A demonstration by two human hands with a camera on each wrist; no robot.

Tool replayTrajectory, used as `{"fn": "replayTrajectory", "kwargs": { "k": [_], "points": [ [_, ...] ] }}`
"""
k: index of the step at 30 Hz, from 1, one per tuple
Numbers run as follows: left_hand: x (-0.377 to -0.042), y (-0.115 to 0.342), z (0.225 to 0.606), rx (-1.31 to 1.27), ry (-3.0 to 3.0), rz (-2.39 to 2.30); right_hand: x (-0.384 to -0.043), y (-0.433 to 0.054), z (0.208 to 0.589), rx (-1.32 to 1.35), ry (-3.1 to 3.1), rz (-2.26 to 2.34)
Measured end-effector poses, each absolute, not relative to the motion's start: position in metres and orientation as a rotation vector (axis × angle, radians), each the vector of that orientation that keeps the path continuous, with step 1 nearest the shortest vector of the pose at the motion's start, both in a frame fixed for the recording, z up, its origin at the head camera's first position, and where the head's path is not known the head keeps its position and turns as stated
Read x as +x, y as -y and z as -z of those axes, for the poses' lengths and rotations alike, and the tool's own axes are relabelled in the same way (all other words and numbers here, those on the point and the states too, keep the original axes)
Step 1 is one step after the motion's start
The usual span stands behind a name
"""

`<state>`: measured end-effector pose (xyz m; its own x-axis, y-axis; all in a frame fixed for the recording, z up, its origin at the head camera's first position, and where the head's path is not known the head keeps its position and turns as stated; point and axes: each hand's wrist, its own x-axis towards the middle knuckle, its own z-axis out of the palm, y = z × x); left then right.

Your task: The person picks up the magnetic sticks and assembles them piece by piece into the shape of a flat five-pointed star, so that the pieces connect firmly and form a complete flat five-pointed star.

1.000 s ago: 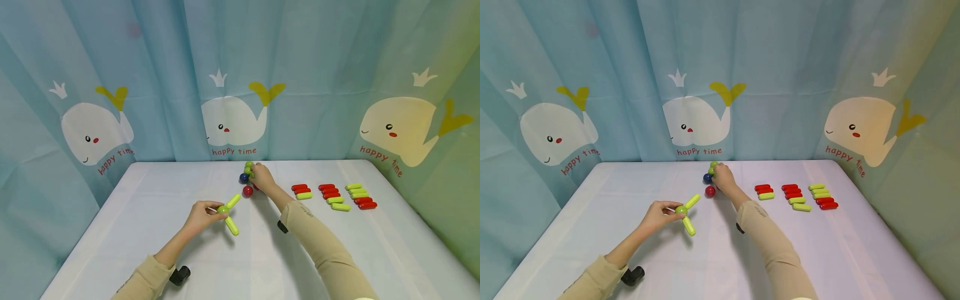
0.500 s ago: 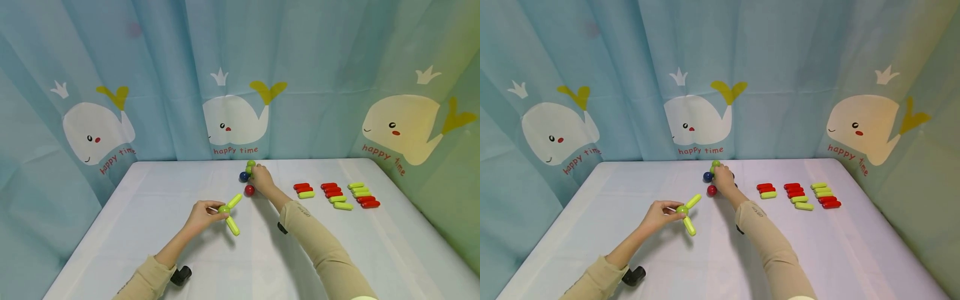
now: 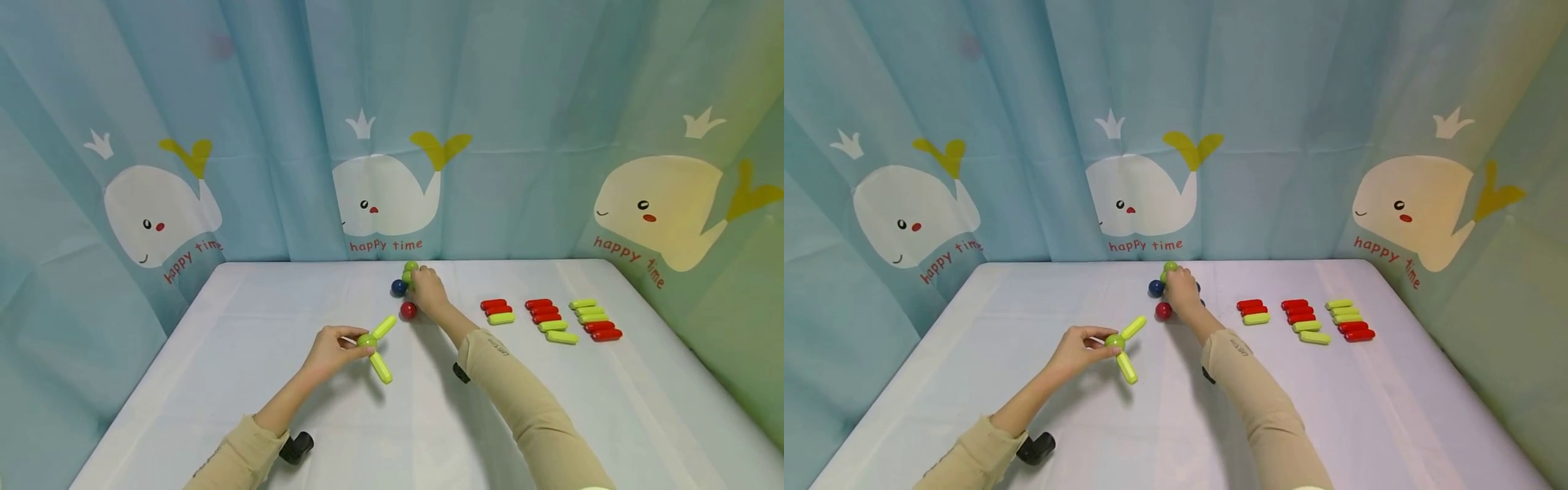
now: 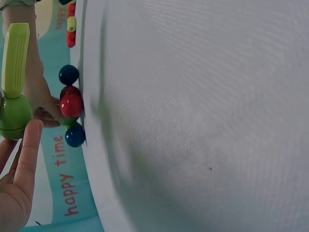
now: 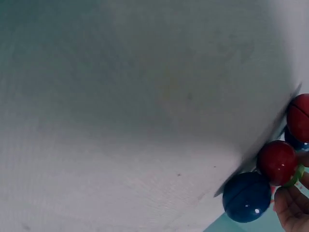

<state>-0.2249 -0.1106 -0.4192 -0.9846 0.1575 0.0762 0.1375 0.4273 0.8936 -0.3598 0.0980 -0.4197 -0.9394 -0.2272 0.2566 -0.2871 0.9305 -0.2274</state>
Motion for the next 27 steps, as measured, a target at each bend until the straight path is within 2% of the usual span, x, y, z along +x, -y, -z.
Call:
{"fn": "replayTrajectory", "kwargs": {
  "k": [14,27],
  "points": [
    [-0.226,0.109,0.419,0.288,-2.642,-1.626,-0.347,-0.111,0.399,0.356,2.831,-0.784],
    [-0.234,0.099,0.415,0.262,-2.659,-1.605,-0.333,-0.136,0.388,0.436,2.758,-1.139]
  ]
}}
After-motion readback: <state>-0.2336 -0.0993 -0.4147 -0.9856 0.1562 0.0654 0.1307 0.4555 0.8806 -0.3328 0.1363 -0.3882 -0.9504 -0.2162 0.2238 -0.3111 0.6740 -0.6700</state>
